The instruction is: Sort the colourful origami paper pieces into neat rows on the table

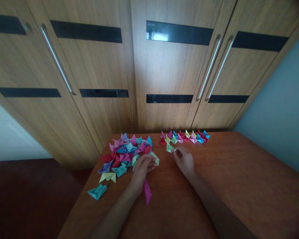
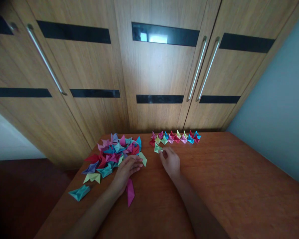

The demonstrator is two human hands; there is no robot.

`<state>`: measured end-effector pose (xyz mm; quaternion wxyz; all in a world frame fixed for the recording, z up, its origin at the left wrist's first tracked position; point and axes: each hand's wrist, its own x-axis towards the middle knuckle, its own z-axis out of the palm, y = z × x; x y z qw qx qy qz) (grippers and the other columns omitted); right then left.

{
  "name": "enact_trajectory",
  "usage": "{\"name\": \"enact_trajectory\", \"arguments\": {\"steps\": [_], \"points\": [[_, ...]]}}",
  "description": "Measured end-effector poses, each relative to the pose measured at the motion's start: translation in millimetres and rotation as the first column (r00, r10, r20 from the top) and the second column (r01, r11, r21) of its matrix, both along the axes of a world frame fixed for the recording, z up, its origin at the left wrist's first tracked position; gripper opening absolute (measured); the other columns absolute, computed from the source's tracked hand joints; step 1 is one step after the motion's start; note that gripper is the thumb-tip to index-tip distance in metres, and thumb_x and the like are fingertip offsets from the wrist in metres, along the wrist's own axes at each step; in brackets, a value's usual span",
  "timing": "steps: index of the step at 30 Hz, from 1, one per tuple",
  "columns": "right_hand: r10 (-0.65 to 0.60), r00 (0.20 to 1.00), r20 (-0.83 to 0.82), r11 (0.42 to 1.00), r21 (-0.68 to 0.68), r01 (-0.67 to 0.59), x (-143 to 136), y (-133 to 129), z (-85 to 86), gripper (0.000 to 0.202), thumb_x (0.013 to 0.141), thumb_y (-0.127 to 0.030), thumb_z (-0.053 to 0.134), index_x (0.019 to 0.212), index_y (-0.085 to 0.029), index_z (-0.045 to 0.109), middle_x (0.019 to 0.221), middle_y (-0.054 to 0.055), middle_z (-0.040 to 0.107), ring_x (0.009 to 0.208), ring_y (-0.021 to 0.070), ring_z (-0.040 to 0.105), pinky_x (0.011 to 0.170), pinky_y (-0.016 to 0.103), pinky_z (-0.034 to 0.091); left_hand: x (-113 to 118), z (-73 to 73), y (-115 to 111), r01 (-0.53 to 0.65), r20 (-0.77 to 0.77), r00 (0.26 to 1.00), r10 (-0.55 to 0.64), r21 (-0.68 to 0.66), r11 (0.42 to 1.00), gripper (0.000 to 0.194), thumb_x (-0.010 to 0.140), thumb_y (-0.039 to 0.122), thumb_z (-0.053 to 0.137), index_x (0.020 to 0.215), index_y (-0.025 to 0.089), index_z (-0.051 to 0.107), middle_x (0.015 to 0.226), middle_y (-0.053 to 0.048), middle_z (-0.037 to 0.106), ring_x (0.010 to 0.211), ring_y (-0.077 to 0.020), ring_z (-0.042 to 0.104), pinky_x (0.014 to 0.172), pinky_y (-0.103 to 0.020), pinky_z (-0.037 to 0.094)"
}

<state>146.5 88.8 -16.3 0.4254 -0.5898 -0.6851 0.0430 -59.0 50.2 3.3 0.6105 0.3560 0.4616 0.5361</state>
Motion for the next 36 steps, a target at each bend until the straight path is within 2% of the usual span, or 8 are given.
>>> {"name": "enact_trajectory", "arguments": {"steps": [4, 8, 17, 24, 36], "points": [[-0.106, 0.963, 0.248, 0.946, -0.272, 0.175, -2, 4, 3.5, 0.024, 0.088, -0.04, 0.047, 0.079, -0.021, 0.059, 0.08, 0.002, 0.064, 0.073, 0.0155, 0.06, 0.061, 0.024, 0.04, 3, 5.6, -4, 0.003, 0.006, 1.0, -0.003, 0.02, 1.0, 0.027, 0.069, 0.04, 0.066, 0.081, 0.016, 0.059, 0.083, -0.006, 0.069, 0.068, -0.0145, 0.065, 0.065, -0.023, 0.048], [-0.098, 0.903, 0.417, 0.88, -0.388, 0.275, -15, 7, 10.0, 0.027, 0.09, -0.042, 0.042, 0.087, -0.022, 0.06, 0.093, 0.005, 0.066, 0.081, 0.0184, 0.062, 0.062, 0.026, 0.039, 6, 12.3, -9, 0.006, 0.003, 1.0, -0.007, 0.036, 0.999, 0.024, 0.07, 0.038, 0.064, 0.08, 0.017, 0.06, 0.081, -0.005, 0.069, 0.065, -0.0141, 0.064, 0.062, -0.023, 0.047], [-0.079, 0.887, 0.456, 0.859, -0.42, 0.292, -28, 18, 16.7, 0.032, 0.092, -0.044, 0.038, 0.097, -0.022, 0.06, 0.104, 0.008, 0.064, 0.09, 0.0209, 0.062, 0.07, 0.029, 0.043, 10, 14.1, -12, 0.026, -0.042, 0.999, -0.024, 0.054, 0.998, 0.018, 0.072, 0.034, 0.06, 0.076, 0.016, 0.061, 0.075, -0.004, 0.069, 0.061, -0.0126, 0.062, 0.059, -0.022, 0.045], [-0.089, 0.885, 0.458, 0.852, -0.425, 0.306, -31, 26, 13.5, 0.035, 0.091, -0.046, 0.036, 0.096, -0.022, 0.06, 0.101, 0.008, 0.065, 0.087, 0.0217, 0.063, 0.07, 0.03, 0.043, 10, 12.1, -11, -0.031, -0.031, 0.999, 0.033, 0.078, 0.996, 0.017, 0.07, 0.033, 0.06, 0.073, 0.016, 0.061, 0.067, -0.003, 0.066, 0.057, -0.0128, 0.06, 0.055, -0.021, 0.042], [-0.094, 0.887, 0.453, 0.854, -0.422, 0.306, -33, 27, 16.8, 0.034, 0.09, -0.047, 0.038, 0.097, -0.021, 0.059, 0.102, 0.008, 0.064, 0.088, 0.0218, 0.063, 0.069, 0.03, 0.043, 7, 12.5, -8, -0.062, -0.027, 0.998, 0.065, 0.1, 0.993, 0.019, 0.072, 0.035, 0.063, 0.072, 0.015, 0.061, 0.073, -0.004, 0.067, 0.059, -0.0121, 0.059, 0.056, -0.02, 0.044]]}}
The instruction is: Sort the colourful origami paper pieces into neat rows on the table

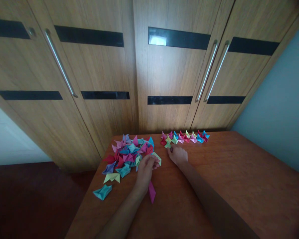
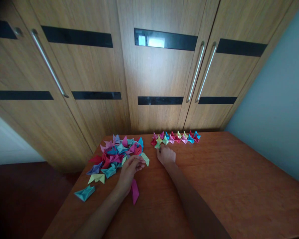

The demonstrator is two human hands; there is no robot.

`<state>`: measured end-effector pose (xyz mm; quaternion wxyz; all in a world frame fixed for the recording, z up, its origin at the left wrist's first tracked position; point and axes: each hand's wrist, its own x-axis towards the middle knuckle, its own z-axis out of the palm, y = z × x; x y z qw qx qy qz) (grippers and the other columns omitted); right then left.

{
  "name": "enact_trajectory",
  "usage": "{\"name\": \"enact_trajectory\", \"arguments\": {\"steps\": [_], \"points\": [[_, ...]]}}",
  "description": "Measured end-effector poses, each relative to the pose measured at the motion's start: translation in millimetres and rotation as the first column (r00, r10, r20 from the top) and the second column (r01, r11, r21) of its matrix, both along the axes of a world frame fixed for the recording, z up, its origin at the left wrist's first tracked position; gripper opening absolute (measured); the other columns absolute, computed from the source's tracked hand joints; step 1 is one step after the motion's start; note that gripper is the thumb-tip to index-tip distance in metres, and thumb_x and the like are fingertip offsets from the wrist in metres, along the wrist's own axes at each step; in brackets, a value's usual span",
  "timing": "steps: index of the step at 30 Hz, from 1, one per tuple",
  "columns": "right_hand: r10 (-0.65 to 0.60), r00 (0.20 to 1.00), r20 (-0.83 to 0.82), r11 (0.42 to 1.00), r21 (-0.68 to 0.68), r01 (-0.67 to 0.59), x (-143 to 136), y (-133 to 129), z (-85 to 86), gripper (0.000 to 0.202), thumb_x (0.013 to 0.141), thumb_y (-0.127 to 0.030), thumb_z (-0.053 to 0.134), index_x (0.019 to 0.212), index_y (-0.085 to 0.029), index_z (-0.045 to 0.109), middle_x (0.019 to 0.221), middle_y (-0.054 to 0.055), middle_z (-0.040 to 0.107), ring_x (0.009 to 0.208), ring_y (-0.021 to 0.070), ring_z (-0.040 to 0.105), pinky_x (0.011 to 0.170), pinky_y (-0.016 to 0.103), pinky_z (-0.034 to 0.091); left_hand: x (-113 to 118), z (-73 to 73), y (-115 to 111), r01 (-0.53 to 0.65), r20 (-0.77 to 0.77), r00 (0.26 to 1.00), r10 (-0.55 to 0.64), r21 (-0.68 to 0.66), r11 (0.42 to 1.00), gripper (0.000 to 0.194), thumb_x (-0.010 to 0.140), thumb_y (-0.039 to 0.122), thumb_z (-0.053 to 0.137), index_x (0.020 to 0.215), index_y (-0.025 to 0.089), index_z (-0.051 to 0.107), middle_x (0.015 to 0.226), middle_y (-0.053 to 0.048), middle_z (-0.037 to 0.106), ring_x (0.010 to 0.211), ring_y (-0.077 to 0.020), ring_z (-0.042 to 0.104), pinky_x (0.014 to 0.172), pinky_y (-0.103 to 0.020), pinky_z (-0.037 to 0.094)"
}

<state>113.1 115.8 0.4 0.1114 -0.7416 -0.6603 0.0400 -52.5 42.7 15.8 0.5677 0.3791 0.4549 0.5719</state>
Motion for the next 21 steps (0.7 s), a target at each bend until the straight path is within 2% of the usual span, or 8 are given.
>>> {"name": "enact_trajectory", "arguments": {"steps": [3, 6, 9, 11, 13, 14, 17, 21], "points": [[0.017, 1.0, -0.008, 0.999, 0.032, -0.017, 3, -7, -4.6, 0.033, 0.09, -0.048, 0.038, 0.09, -0.022, 0.058, 0.099, 0.006, 0.064, 0.084, 0.0208, 0.063, 0.065, 0.029, 0.041, -1, 1.2, 1, -0.004, -0.042, 0.999, 0.006, 0.047, 0.999, 0.019, 0.075, 0.034, 0.061, 0.07, 0.016, 0.061, 0.07, -0.003, 0.066, 0.059, -0.0128, 0.058, 0.056, -0.021, 0.043], [0.061, 0.998, -0.011, 0.996, 0.067, -0.06, 7, -22, -10.3, 0.031, 0.09, -0.047, 0.039, 0.085, -0.021, 0.057, 0.093, 0.005, 0.064, 0.08, 0.0191, 0.062, 0.062, 0.027, 0.039, -7, 8.5, 3, 0.005, -0.164, 0.986, 0.02, 0.151, 0.988, 0.014, 0.077, 0.03, 0.06, 0.07, 0.018, 0.062, 0.07, -0.002, 0.065, 0.063, -0.0152, 0.058, 0.06, -0.022, 0.044], [0.126, 0.992, -0.025, 0.989, 0.085, -0.124, 11, -38, -15.0, 0.028, 0.09, -0.044, 0.042, 0.08, -0.021, 0.055, 0.085, 0.004, 0.063, 0.077, 0.0173, 0.06, 0.06, 0.025, 0.036, -28, 22.2, 7, -0.055, -0.354, 0.922, 0.154, 0.272, 0.961, 0.005, 0.071, 0.023, 0.066, 0.076, 0.022, 0.066, 0.079, -0.003, 0.066, 0.08, -0.021, 0.059, 0.077, -0.027, 0.044], [0.177, 0.983, -0.047, 0.979, 0.107, -0.171, 14, -46, -16.9, 0.026, 0.09, -0.04, 0.043, 0.077, -0.021, 0.055, 0.082, 0.003, 0.062, 0.076, 0.0162, 0.059, 0.06, 0.024, 0.035, -50, 31.9, 10, -0.118, -0.522, 0.791, 0.317, 0.379, 0.918, 0.009, 0.072, 0.022, 0.065, 0.08, 0.025, 0.067, 0.089, -0.005, 0.066, 0.097, -0.0257, 0.056, 0.092, -0.032, 0.039], [0.22, 0.973, -0.072, 0.97, 0.125, -0.21, 17, -50, -17.9, 0.025, 0.09, -0.038, 0.044, 0.075, -0.021, 0.055, 0.079, 0.002, 0.062, 0.076, 0.0154, 0.058, 0.061, 0.024, 0.035, -75, 39.3, 13, -0.111, -0.691, 0.567, 0.449, 0.476, 0.872, 0.013, 0.077, 0.025, 0.059, 0.088, 0.026, 0.066, 0.101, -0.006, 0.064, 0.107, -0.0281, 0.052, 0.1, -0.036, 0.033], [0.233, 0.969, -0.084, 0.966, 0.13, -0.221, 18, -50, -18.1, 0.024, 0.09, -0.037, 0.045, 0.074, -0.021, 0.055, 0.078, 0.001, 0.061, 0.076, 0.0151, 0.057, 0.062, 0.024, 0.035, -87, 41.5, 14, -0.072, -0.761, 0.448, 0.47, 0.493, 0.867, 0.016, 0.079, 0.027, 0.057, 0.092, 0.026, 0.065, 0.105, -0.007, 0.063, 0.108, -0.0282, 0.052, 0.099, -0.036, 0.034], [0.255, 0.959, -0.12, 0.962, 0.135, -0.238, 21, -48, -18.1, 0.025, 0.09, -0.035, 0.045, 0.072, -0.021, 0.055, 0.076, 0.0, 0.061, 0.073, 0.0139, 0.057, 0.061, 0.023, 0.034, -111, 42.6, 17, 0.102, -0.888, 0.205, 0.413, 0.439, 0.893, 0.02, 0.08, 0.035, 0.057, 0.095, 0.026, 0.064, 0.102, -0.007, 0.064, 0.099, -0.0272, 0.056, 0.09, -0.033, 0.04], [0.275, 0.948, -0.16, 0.957, 0.143, -0.254, 26, -46, -18.6, 0.027, 0.091, -0.036, 0.044, 0.071, -0.021, 0.055, 0.076, 0.0, 0.061, 0.07, 0.0127, 0.055, 0.06, 0.023, 0.033, -115, 37.5, 16, 0.273, -0.952, 0.014, 0.306, 0.298, 0.915, 0.016, 0.076, 0.034, 0.063, 0.088, 0.025, 0.066, 0.093, -0.008, 0.065, 0.094, -0.0269, 0.056, 0.084, -0.034, 0.041]]}}
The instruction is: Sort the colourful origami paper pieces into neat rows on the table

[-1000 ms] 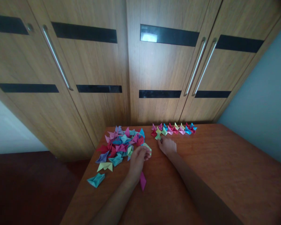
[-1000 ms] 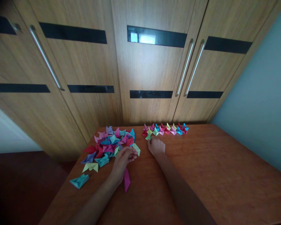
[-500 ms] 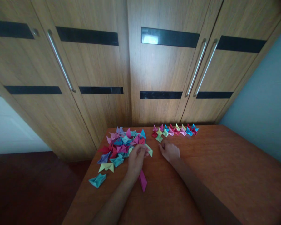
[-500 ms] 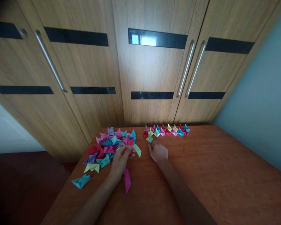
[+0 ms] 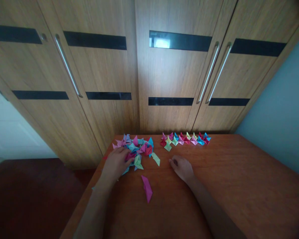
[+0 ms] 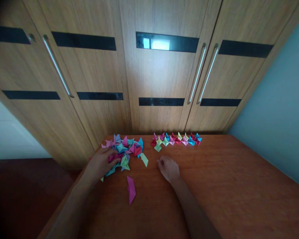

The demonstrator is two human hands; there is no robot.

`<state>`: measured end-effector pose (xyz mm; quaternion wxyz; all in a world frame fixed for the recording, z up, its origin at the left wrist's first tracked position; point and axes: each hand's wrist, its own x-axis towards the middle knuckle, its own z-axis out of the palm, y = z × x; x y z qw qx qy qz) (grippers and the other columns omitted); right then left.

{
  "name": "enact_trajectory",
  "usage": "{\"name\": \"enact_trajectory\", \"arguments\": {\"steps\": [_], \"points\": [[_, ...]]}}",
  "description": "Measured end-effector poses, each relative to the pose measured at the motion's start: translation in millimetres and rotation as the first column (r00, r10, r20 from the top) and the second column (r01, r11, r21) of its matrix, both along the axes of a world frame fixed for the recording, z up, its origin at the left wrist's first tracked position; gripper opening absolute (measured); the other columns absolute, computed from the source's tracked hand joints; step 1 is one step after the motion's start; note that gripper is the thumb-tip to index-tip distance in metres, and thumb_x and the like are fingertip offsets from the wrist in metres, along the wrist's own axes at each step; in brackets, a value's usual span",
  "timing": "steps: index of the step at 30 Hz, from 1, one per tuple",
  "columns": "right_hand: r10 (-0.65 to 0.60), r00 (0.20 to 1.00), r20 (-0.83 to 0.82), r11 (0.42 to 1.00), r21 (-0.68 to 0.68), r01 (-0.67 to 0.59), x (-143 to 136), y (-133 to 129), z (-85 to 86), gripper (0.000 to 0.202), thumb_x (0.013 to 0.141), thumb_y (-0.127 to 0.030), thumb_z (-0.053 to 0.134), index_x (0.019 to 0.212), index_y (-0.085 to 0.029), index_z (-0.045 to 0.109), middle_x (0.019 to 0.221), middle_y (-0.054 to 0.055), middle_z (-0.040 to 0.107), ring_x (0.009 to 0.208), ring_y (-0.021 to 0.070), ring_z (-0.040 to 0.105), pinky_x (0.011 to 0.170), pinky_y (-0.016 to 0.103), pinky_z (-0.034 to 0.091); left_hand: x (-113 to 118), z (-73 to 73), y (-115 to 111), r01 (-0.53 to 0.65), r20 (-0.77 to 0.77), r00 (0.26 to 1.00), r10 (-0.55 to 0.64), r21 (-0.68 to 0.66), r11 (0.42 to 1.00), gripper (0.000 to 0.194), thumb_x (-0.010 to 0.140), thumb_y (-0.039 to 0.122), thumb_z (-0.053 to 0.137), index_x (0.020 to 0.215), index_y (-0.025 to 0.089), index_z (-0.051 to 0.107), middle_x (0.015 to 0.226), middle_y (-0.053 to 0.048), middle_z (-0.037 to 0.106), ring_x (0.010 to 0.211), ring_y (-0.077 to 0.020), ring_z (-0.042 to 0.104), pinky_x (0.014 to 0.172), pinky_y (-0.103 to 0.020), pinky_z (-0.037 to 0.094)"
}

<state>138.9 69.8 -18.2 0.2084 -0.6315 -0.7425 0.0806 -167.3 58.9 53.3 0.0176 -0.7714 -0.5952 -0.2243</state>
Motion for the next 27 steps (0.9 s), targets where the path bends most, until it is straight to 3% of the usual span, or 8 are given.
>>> {"name": "enact_trajectory", "arguments": {"steps": [4, 8, 12, 16, 21, 24, 27], "points": [[0.032, 0.999, -0.021, 0.999, 0.013, -0.032, 2, 0, 0.4, 0.029, 0.091, -0.037, 0.042, 0.071, -0.02, 0.054, 0.074, -0.001, 0.06, 0.069, 0.0128, 0.054, 0.06, 0.023, 0.033, 8, -2.7, -1, 0.014, -0.084, 0.996, -0.016, -0.02, 1.0, 0.011, 0.078, 0.023, 0.059, 0.086, 0.024, 0.066, 0.092, -0.009, 0.064, 0.095, -0.0265, 0.055, 0.084, -0.035, 0.039], [0.049, 0.998, -0.043, 0.999, 0.001, -0.049, 3, -1, 1.8, 0.029, 0.091, -0.038, 0.042, 0.07, -0.02, 0.054, 0.073, 0.0, 0.06, 0.07, 0.0132, 0.054, 0.062, 0.023, 0.033, 7, 0.2, -2, -0.011, -0.059, 0.998, 0.012, 0.011, 1.0, 0.015, 0.082, 0.021, 0.053, 0.081, 0.023, 0.067, 0.09, -0.008, 0.065, 0.092, -0.0255, 0.057, 0.083, -0.035, 0.041], [0.064, 0.995, -0.078, 0.998, 0.005, -0.064, 4, 1, 1.4, 0.029, 0.09, -0.037, 0.043, 0.07, -0.02, 0.055, 0.072, 0.0, 0.059, 0.068, 0.0135, 0.054, 0.061, 0.023, 0.034, 9, 3.3, -4, -0.024, 0.131, 0.991, 0.003, 0.161, 0.987, 0.015, 0.083, 0.025, 0.054, 0.088, 0.025, 0.068, 0.094, -0.007, 0.067, 0.091, -0.0246, 0.06, 0.085, -0.035, 0.043], [0.186, 0.947, -0.261, 0.982, 0.091, -0.168, -3, 0, 3.1, 0.027, 0.089, -0.036, 0.045, 0.07, -0.019, 0.055, 0.068, 0.0, 0.057, 0.065, 0.0131, 0.053, 0.062, 0.023, 0.037, 30, -1.6, -8, -0.027, 0.386, 0.913, -0.129, 0.374, 0.927, 0.013, 0.083, 0.028, 0.058, 0.09, 0.023, 0.068, 0.091, -0.004, 0.07, 0.085, -0.0204, 0.064, 0.081, -0.031, 0.048], [0.332, 0.781, -0.528, 0.943, 0.199, -0.266, -19, -11, 10.7, 0.016, 0.084, -0.033, 0.053, 0.091, -0.02, 0.059, 0.07, -0.002, 0.058, 0.059, 0.0113, 0.051, 0.056, 0.021, 0.04, 72, -19.6, -18, 0.188, 0.367, 0.867, -0.336, 0.384, 0.904, 0.011, 0.084, 0.021, 0.057, 0.092, 0.021, 0.066, 0.089, -0.003, 0.07, 0.081, -0.0165, 0.066, 0.076, -0.028, 0.052], [0.362, 0.753, -0.55, 0.931, 0.241, -0.272, -24, -17, 14.2, 0.016, 0.081, -0.031, 0.057, 0.093, -0.021, 0.061, 0.072, -0.002, 0.059, 0.058, 0.0107, 0.051, 0.055, 0.021, 0.04, 90, -29.8, -24, 0.328, 0.337, 0.838, -0.43, 0.318, 0.889, 0.016, 0.085, 0.016, 0.055, 0.096, 0.021, 0.064, 0.091, -0.004, 0.069, 0.084, -0.0154, 0.065, 0.076, -0.027, 0.052], [0.401, 0.756, -0.517, 0.914, 0.28, -0.294, -24, -19, 16.4, 0.011, 0.082, -0.028, 0.056, 0.08, -0.02, 0.063, 0.07, -0.001, 0.059, 0.06, 0.011, 0.051, 0.058, 0.021, 0.04, 98, -35.4, -26, 0.346, 0.369, 0.817, -0.443, 0.299, 0.889, 0.016, 0.086, 0.015, 0.053, 0.097, 0.021, 0.063, 0.092, -0.004, 0.069, 0.084, -0.015, 0.065, 0.075, -0.027, 0.053]]}}
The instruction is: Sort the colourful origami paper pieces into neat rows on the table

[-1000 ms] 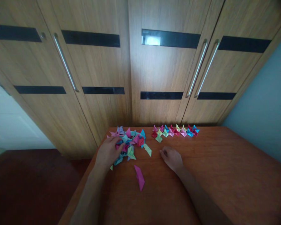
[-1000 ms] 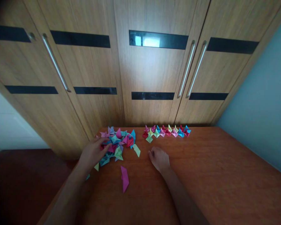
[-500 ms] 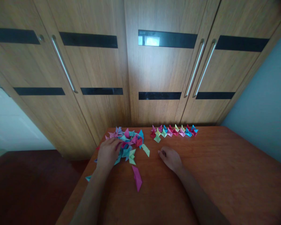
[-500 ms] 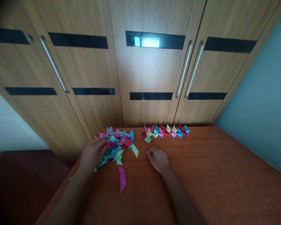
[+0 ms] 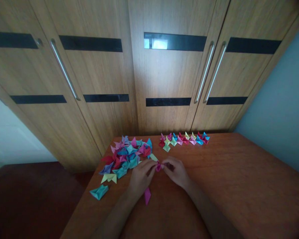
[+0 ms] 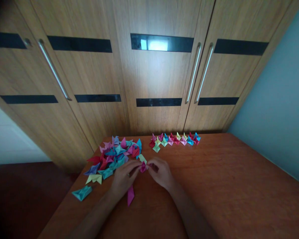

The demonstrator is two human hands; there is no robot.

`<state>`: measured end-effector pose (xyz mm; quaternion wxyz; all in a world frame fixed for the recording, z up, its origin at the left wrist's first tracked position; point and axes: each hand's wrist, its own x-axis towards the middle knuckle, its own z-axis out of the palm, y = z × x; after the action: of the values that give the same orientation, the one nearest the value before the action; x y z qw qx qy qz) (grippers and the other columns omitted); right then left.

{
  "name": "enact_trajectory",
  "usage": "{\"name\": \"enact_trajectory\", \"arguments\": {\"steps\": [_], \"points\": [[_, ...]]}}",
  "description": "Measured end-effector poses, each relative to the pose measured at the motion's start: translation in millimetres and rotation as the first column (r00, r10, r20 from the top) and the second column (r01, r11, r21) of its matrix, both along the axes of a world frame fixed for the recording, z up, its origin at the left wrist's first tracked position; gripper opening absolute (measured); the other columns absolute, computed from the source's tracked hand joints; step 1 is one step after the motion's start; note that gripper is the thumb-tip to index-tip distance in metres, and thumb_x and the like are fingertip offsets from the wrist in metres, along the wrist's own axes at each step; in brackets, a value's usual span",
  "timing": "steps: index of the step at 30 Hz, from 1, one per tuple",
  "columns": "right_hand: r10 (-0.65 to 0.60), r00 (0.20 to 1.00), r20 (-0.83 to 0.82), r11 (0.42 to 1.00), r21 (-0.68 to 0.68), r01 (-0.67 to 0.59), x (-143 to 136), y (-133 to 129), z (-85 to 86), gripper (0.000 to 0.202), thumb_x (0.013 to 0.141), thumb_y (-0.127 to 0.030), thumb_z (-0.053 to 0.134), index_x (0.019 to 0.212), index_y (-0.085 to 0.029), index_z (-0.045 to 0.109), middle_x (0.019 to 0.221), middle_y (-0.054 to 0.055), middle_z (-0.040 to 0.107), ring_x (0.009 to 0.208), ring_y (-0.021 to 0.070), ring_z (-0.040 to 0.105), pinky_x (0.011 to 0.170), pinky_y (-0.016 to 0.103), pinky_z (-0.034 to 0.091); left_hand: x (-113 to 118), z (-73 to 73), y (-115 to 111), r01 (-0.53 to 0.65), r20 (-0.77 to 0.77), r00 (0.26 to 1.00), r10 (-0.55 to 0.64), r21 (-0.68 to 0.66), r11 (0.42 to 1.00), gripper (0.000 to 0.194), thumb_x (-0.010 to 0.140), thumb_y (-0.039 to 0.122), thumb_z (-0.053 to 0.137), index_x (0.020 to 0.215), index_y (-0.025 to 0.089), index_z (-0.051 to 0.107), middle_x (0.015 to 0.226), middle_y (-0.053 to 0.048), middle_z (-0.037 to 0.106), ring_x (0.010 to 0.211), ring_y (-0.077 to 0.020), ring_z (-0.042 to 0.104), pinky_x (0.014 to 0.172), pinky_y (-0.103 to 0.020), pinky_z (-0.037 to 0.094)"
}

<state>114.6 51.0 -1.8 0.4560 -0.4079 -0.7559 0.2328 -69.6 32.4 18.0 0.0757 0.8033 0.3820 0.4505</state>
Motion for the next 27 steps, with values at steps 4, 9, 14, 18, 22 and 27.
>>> {"name": "enact_trajectory", "arguments": {"steps": [4, 9, 14, 18, 22, 27], "points": [[-0.001, 1.0, -0.015, 1.0, -0.011, 0.001, 5, 5, 0.0, 0.017, 0.083, -0.031, 0.054, 0.076, -0.02, 0.065, 0.069, 0.0, 0.062, 0.062, 0.0119, 0.054, 0.059, 0.022, 0.041, 0, -2.1, 1, -0.061, 0.0, 0.998, 0.061, -0.018, 0.998, 0.019, 0.086, 0.015, 0.052, 0.101, 0.022, 0.061, 0.096, -0.004, 0.068, 0.089, -0.0163, 0.064, 0.08, -0.029, 0.052], [-0.238, 0.967, -0.092, 0.971, -0.06, 0.233, 25, 21, -8.8, 0.025, 0.083, -0.04, 0.053, 0.079, -0.019, 0.066, 0.075, 0.003, 0.067, 0.067, 0.0148, 0.06, 0.062, 0.023, 0.045, -3, -3.7, 2, -0.157, 0.002, 0.988, 0.157, -0.001, 0.988, 0.026, 0.085, 0.014, 0.05, 0.109, 0.021, 0.058, 0.106, -0.006, 0.065, 0.1, -0.0185, 0.061, 0.088, -0.033, 0.05], [-0.547, 0.837, -0.019, 0.837, -0.053, 0.545, 55, 37, -23.7, 0.026, 0.082, -0.041, 0.053, 0.083, -0.018, 0.065, 0.077, 0.004, 0.069, 0.068, 0.0163, 0.062, 0.065, 0.024, 0.045, 0, -7.1, 0, -0.078, -0.023, 0.997, 0.077, -0.045, 0.996, 0.028, 0.084, 0.011, 0.047, 0.108, 0.021, 0.058, 0.103, -0.005, 0.065, 0.095, -0.0171, 0.061, 0.084, -0.031, 0.051], [-0.608, 0.762, 0.223, 0.776, -0.036, 0.63, 62, 43, -30.5, 0.018, 0.082, -0.034, 0.053, 0.084, -0.02, 0.065, 0.075, 0.003, 0.068, 0.069, 0.0159, 0.063, 0.063, 0.022, 0.042, 2, -10.9, -1, -0.049, -0.031, 0.998, 0.047, -0.067, 0.997, 0.029, 0.084, 0.011, 0.047, 0.108, 0.022, 0.059, 0.104, -0.005, 0.065, 0.097, -0.0174, 0.061, 0.086, -0.031, 0.05], [-0.594, 0.672, 0.441, 0.74, -0.028, 0.672, 51, 46, -26.1, 0.015, 0.084, -0.031, 0.052, 0.087, -0.022, 0.064, 0.08, 0.003, 0.067, 0.073, 0.0154, 0.062, 0.06, 0.021, 0.037, 1, -12.8, 1, -0.049, -0.039, 0.998, 0.046, -0.071, 0.996, 0.028, 0.084, 0.011, 0.047, 0.106, 0.023, 0.06, 0.103, -0.005, 0.066, 0.095, -0.0172, 0.062, 0.085, -0.032, 0.051], [-0.564, 0.557, 0.609, 0.706, 0.006, 0.708, 35, 50, -17.6, 0.017, 0.088, -0.031, 0.047, 0.09, -0.021, 0.061, 0.088, 0.005, 0.066, 0.075, 0.0158, 0.061, 0.06, 0.022, 0.035, 1, -10.9, 0, -0.037, -0.042, 0.998, 0.035, -0.059, 0.998, 0.027, 0.083, 0.009, 0.047, 0.102, 0.022, 0.06, 0.1, -0.004, 0.066, 0.092, -0.0171, 0.062, 0.083, -0.031, 0.051]]}}
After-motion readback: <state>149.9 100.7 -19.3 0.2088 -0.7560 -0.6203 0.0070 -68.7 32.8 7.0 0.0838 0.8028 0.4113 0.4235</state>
